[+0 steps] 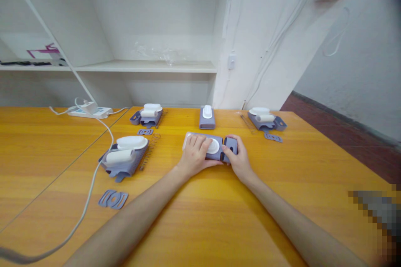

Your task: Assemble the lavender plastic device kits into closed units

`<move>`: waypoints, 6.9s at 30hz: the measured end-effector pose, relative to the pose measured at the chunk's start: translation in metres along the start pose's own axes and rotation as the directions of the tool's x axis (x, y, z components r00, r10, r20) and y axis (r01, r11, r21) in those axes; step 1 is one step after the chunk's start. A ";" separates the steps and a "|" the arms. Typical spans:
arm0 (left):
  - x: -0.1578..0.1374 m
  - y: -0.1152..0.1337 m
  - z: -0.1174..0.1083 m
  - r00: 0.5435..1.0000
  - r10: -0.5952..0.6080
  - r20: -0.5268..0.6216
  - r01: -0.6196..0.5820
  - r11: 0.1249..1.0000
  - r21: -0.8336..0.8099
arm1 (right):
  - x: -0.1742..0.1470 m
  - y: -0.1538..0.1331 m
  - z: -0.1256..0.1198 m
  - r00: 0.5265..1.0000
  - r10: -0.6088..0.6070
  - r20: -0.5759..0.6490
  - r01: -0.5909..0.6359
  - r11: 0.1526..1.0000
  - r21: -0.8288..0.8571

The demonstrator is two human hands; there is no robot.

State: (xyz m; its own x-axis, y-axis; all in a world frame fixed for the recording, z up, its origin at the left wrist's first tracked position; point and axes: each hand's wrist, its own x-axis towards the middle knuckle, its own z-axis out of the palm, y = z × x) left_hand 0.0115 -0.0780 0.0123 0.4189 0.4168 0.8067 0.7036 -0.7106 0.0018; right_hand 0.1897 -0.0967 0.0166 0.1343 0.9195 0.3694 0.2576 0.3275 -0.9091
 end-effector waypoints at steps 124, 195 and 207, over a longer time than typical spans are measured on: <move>0.005 -0.006 -0.005 0.966 -0.240 0.094 0.256 0.928 -0.269 | 0.002 -0.005 -0.012 0.981 0.190 0.036 -0.194 0.956 0.222; 0.003 -0.022 0.006 0.818 -0.426 0.388 0.576 0.582 -0.574 | -0.010 -0.055 0.034 0.914 0.074 0.399 0.257 0.656 -0.710; 0.003 -0.018 0.011 0.877 -0.427 0.219 0.479 0.806 -0.348 | -0.023 -0.053 0.022 0.943 0.099 0.319 0.127 0.776 -0.617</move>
State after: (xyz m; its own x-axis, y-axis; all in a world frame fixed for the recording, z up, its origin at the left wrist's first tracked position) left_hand 0.0063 -0.0574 0.0083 0.1927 0.7930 0.5779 0.5681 -0.5704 0.5932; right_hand 0.1516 -0.1301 0.0524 -0.1526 0.9685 0.1966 0.8077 0.2369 -0.5399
